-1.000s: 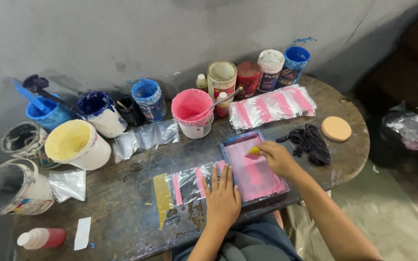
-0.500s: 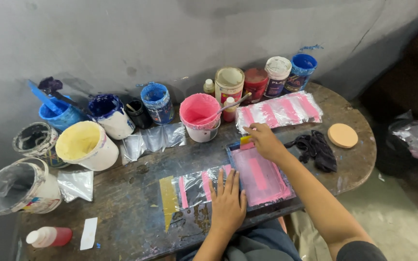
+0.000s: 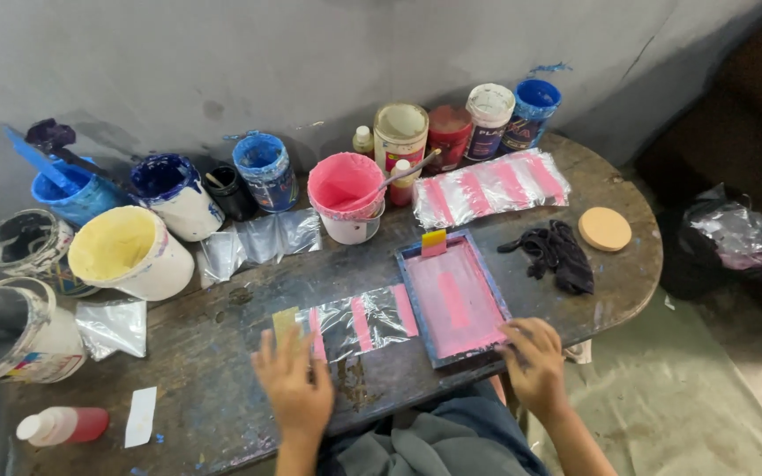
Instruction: Applying pink ink to a screen frame using a spreader and brush, followed by cleaning the work surface and handling plastic strips.
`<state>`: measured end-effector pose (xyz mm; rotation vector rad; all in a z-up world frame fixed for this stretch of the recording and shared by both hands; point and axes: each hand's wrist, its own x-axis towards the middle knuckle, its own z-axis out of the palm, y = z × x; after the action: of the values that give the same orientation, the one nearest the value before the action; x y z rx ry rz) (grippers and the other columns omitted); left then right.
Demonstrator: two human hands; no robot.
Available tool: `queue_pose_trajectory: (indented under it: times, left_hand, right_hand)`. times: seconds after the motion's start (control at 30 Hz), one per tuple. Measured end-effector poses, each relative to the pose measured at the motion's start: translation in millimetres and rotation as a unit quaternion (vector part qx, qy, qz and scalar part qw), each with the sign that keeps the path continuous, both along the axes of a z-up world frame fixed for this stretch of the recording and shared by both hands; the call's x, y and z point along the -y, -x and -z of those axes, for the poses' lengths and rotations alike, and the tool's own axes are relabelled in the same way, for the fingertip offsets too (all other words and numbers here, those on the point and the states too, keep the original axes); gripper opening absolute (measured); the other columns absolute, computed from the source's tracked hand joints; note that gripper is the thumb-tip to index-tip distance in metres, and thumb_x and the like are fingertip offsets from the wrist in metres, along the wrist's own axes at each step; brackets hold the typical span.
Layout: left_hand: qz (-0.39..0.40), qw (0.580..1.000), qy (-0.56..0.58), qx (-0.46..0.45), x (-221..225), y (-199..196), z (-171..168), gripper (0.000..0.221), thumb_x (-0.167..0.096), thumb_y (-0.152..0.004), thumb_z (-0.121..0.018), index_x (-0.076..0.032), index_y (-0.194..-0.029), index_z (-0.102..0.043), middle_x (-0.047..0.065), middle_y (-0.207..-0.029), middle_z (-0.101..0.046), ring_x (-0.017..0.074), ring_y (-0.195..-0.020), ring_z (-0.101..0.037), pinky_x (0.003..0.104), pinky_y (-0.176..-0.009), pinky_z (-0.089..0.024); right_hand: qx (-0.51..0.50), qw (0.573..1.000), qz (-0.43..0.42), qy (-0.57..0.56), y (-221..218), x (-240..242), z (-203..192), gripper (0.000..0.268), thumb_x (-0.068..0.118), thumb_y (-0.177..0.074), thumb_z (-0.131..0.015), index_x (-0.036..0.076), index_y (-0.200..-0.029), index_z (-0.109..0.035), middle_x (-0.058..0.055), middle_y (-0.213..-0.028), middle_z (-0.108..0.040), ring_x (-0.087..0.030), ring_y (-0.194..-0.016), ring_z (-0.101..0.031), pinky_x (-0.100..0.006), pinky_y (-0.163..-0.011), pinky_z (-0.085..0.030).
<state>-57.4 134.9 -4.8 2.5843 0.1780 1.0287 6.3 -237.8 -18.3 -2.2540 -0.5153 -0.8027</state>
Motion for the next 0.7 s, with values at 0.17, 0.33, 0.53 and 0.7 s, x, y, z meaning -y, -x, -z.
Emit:
queue_pose_trajectory:
  times: [0.17, 0.33, 0.53, 0.7]
  left_hand:
    - [-0.091, 0.991, 0.059, -0.083, -29, 18, -8, 0.033, -0.019, -0.095, -0.058, -0.016, -0.125, -0.071, 0.006, -0.15, -0.056, 0.0446, -0.154, -0.031, 0.071, -0.123, -0.017]
    - [-0.078, 0.991, 0.049, -0.1, -24, 12, -6, 0.035, -0.022, -0.098, -0.055, -0.015, -0.13, -0.068, 0.008, -0.153, -0.053, 0.0452, -0.154, -0.028, 0.071, -0.124, -0.015]
    - [-0.069, 0.985, 0.005, -0.157, -22, 11, -13, 0.046, -0.037, -0.097, -0.051, -0.017, -0.137, -0.061, 0.008, -0.158, -0.047, 0.0431, -0.156, -0.024, 0.068, -0.125, -0.014]
    - [-0.061, 0.987, 0.027, -0.147, -22, 11, -20, 0.038, -0.029, -0.095, -0.056, -0.025, -0.132, -0.066, 0.008, -0.154, -0.051, 0.0448, -0.153, -0.028, 0.071, -0.121, -0.019]
  right_hand:
    - [-0.066, 0.997, 0.046, -0.007, 17, -14, 18, 0.075, 0.039, -0.082, -0.077, 0.013, -0.146, -0.05, -0.017, -0.155, -0.043, -0.041, -0.148, -0.034, -0.057, -0.123, -0.027]
    - [-0.152, 0.983, 0.09, 0.048, 31, -45, 2, 0.121, 0.061, -0.07, -0.076, 0.022, -0.162, -0.008, -0.019, -0.171, -0.008, -0.043, -0.157, -0.012, -0.069, -0.122, -0.011]
    - [-0.166, 0.974, 0.116, 0.105, 28, -63, 13, 0.13, 0.075, -0.062, -0.08, 0.03, -0.163, -0.011, -0.018, -0.17, -0.007, -0.051, -0.156, -0.006, -0.075, -0.116, -0.015]
    - [-0.131, 0.977, 0.13, 0.111, 26, -67, 14, 0.136, 0.079, -0.056, -0.078, 0.031, -0.164, -0.011, -0.015, -0.17, -0.012, -0.051, -0.156, -0.01, -0.076, -0.115, -0.017]
